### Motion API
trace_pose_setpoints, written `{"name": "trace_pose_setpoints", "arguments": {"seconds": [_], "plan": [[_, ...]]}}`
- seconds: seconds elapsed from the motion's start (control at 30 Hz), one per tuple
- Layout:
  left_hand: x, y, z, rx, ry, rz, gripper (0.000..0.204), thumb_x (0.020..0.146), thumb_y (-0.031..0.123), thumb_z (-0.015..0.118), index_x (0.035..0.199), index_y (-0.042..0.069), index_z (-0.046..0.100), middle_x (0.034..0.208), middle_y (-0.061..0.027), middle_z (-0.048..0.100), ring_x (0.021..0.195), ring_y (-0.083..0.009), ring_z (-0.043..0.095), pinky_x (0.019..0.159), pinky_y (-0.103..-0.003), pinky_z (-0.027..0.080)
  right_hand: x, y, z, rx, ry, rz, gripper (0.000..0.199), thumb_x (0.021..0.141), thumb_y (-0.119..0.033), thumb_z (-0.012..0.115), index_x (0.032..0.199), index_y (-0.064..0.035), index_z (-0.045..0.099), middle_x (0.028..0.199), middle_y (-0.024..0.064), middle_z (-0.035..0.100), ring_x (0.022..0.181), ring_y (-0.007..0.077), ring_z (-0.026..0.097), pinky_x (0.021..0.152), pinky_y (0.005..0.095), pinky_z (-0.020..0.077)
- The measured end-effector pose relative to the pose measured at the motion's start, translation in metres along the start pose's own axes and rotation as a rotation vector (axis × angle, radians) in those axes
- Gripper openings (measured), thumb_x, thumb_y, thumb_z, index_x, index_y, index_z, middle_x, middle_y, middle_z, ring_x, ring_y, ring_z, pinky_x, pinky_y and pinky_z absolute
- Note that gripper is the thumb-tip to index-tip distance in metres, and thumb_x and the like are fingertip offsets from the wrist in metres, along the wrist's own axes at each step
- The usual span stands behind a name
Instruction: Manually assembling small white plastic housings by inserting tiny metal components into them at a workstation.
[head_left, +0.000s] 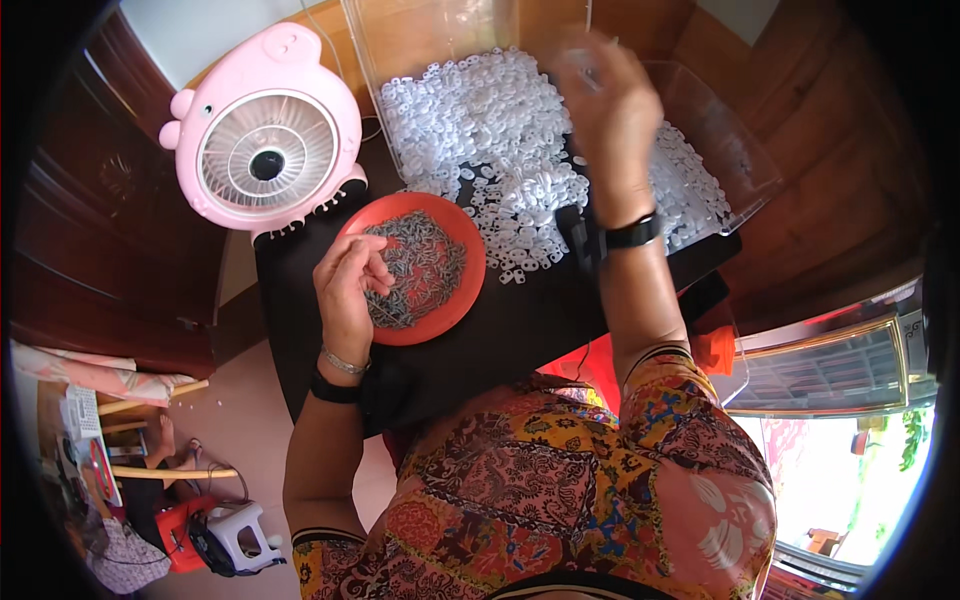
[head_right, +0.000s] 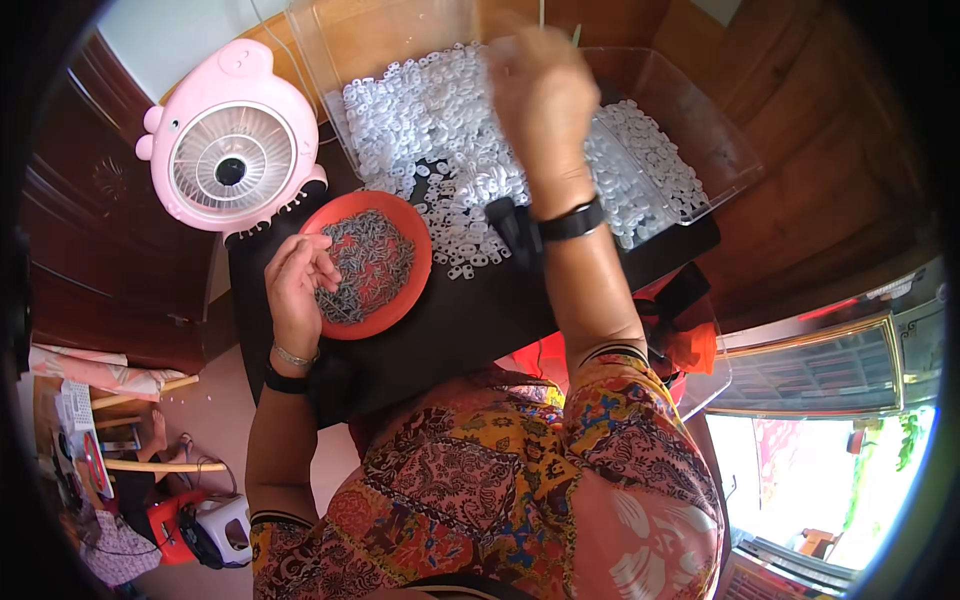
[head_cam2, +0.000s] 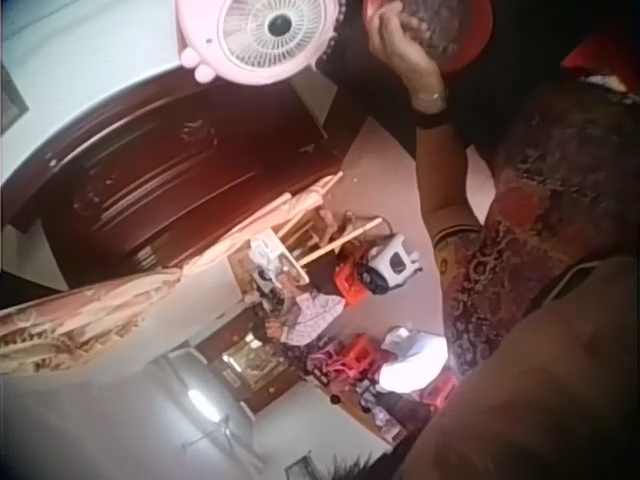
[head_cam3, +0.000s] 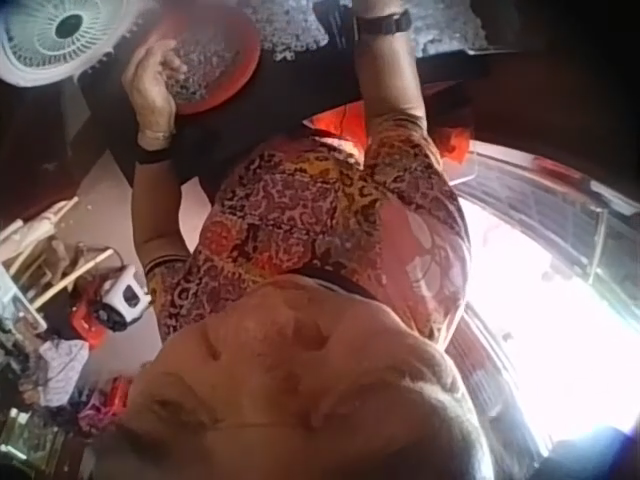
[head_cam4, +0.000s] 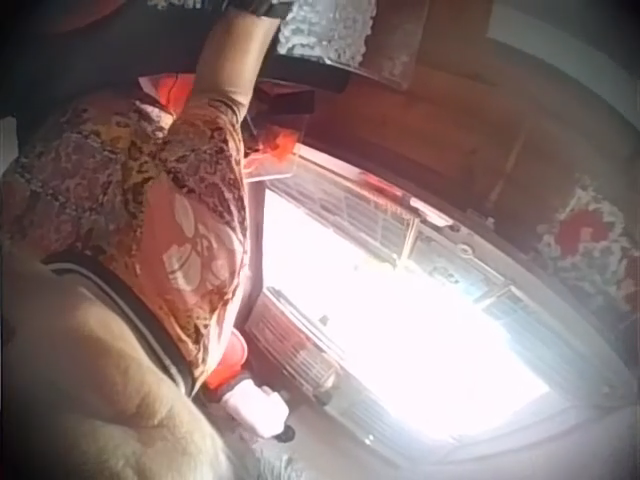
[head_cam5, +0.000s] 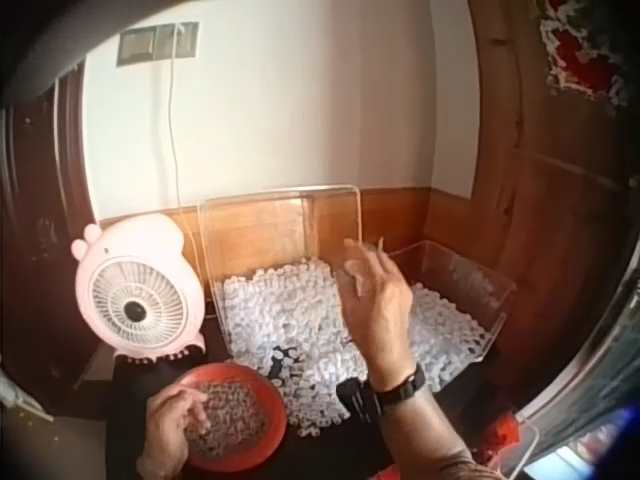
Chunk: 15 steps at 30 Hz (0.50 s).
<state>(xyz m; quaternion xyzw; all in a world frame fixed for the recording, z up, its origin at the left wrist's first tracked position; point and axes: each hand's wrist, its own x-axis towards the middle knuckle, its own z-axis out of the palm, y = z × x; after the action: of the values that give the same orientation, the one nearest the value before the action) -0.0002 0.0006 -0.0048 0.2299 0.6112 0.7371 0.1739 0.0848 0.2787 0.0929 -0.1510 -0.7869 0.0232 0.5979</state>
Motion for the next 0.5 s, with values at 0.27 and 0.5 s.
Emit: {"name": "trace_pose_setpoints", "arguments": {"seconds": [0.27, 0.5], "plan": [[0.002, 0.003, -0.001, 0.06, -0.007, -0.026, 0.025, 0.094, 0.02, 0.045, 0.09, 0.002, 0.062, 0.069, -0.003, 0.055, 0.059, -0.0106, 0.053, 0.053, -0.021, 0.041, -0.03, 0.004, 0.015, 0.237, -0.61, 0.009, 0.015, 0.078, -0.017, 0.07, 0.091, -0.0093, 0.071, 0.089, 0.01, 0.068, 0.083, 0.0285, 0.064, 0.074, 0.0365, 0.0498], [0.005, -0.002, 0.0, 0.029, 0.015, -0.011, 0.023, 0.092, 0.02, 0.051, 0.086, 0.002, 0.064, 0.066, -0.0006, 0.054, 0.054, -0.0083, 0.053, 0.047, -0.019, 0.039, -0.077, 0.007, 0.06, 0.113, -1.137, -0.098, 0.014, 0.076, -0.021, 0.06, 0.08, -0.0136, 0.071, 0.08, 0.0116, 0.068, 0.081, 0.0321, 0.064, 0.073, 0.0424, 0.0507]]}}
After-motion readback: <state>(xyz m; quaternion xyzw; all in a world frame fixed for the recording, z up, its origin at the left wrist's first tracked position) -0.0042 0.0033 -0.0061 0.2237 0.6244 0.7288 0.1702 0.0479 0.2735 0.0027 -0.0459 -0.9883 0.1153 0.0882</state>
